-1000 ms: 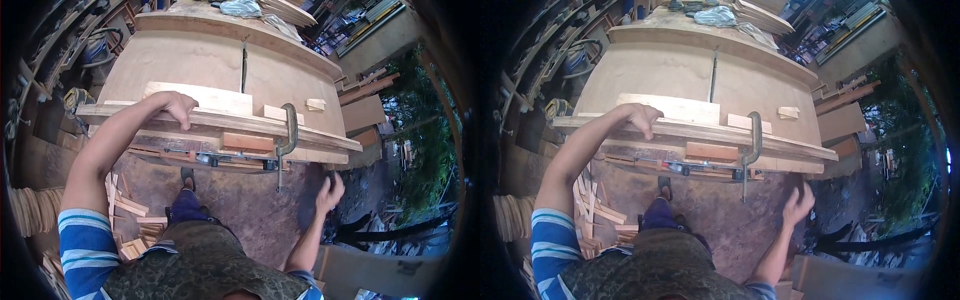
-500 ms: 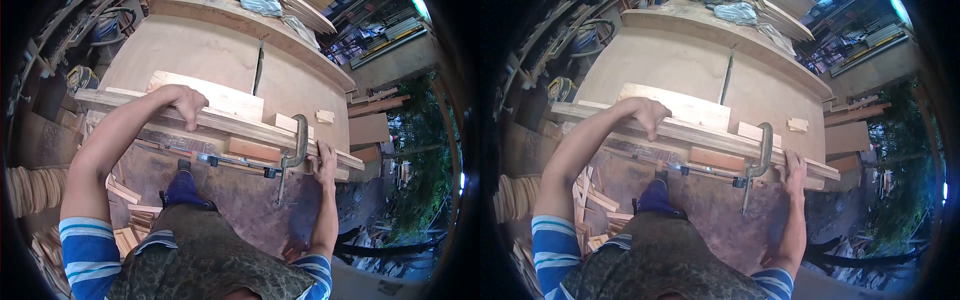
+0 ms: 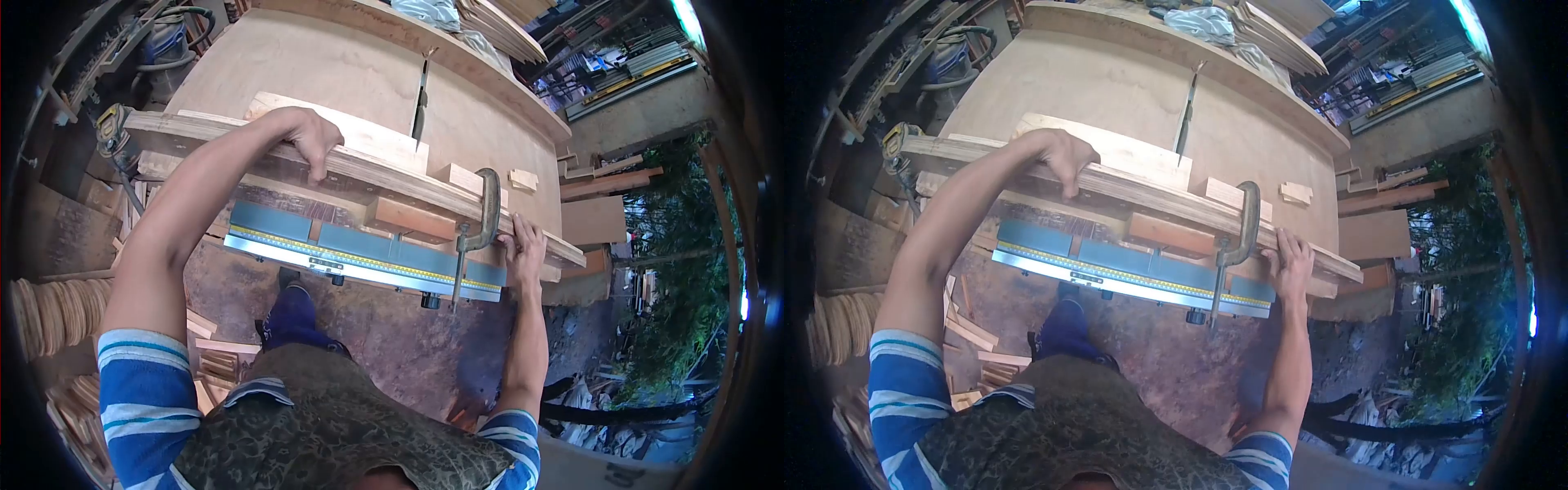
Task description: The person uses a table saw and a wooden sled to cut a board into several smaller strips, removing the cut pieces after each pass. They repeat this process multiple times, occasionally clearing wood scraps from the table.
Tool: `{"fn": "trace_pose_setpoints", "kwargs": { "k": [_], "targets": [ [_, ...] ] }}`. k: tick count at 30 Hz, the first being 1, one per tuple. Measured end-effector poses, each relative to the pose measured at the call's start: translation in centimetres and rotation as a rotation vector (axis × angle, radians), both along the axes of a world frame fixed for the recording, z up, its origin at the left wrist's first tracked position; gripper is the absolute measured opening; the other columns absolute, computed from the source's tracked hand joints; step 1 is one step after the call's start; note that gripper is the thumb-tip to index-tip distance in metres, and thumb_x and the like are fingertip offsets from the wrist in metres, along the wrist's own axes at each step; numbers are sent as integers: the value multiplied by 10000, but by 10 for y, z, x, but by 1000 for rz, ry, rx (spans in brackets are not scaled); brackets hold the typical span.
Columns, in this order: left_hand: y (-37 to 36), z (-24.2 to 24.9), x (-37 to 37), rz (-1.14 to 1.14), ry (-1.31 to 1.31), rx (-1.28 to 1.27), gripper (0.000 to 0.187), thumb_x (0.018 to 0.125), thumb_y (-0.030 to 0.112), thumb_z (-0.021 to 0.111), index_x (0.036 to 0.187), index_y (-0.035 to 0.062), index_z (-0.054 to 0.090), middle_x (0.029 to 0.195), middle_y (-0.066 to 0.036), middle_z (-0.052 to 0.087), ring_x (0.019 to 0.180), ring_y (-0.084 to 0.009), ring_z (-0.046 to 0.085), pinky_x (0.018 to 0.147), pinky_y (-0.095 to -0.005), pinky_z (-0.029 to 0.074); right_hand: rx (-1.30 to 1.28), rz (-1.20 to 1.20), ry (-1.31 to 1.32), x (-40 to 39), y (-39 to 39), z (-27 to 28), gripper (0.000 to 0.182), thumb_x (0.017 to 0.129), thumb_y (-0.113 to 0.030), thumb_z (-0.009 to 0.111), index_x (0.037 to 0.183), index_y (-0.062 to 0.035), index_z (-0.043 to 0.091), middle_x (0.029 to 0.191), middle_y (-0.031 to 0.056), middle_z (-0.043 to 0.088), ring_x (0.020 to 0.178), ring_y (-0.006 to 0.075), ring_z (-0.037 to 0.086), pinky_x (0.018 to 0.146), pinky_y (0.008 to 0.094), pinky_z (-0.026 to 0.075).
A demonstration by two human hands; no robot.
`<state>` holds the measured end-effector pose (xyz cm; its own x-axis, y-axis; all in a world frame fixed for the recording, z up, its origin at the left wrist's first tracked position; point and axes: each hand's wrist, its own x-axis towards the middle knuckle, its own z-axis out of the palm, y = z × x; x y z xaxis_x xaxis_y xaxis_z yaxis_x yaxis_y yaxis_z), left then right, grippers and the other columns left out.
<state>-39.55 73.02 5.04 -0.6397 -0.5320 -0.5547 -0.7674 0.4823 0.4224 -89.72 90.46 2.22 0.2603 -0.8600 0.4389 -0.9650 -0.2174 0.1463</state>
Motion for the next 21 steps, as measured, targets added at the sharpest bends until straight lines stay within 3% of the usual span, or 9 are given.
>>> {"fn": "trace_pose_setpoints", "kwargs": {
  "k": [10,13,21],
  "targets": [
    [1,-8,1,33,43,20,913,551,243,912,1357,-53,602,1228,-236,717,1166,-346,686,987,-401,538,13,-10,-36,-1,-1,1,555,859,-241,798,1362,-48,663,1344,141,686,1217,375,596,1039,490,440],
    [1,-11,3,29,91,7,806,600,207,916,1302,-81,642,1194,-234,733,1073,-336,727,913,-414,587,30,-29,-26,1,-2,3,534,881,-227,780,1367,-38,662,1364,159,679,1200,375,607,1028,467,463],
    [-3,-21,5,49,153,-5,758,594,206,911,1264,-62,679,1171,-232,740,1018,-335,743,861,-424,609,140,-76,-126,1,-6,16,561,861,-195,802,1371,-20,650,1356,200,672,1297,405,572,1118,437,455]
  ]
}}
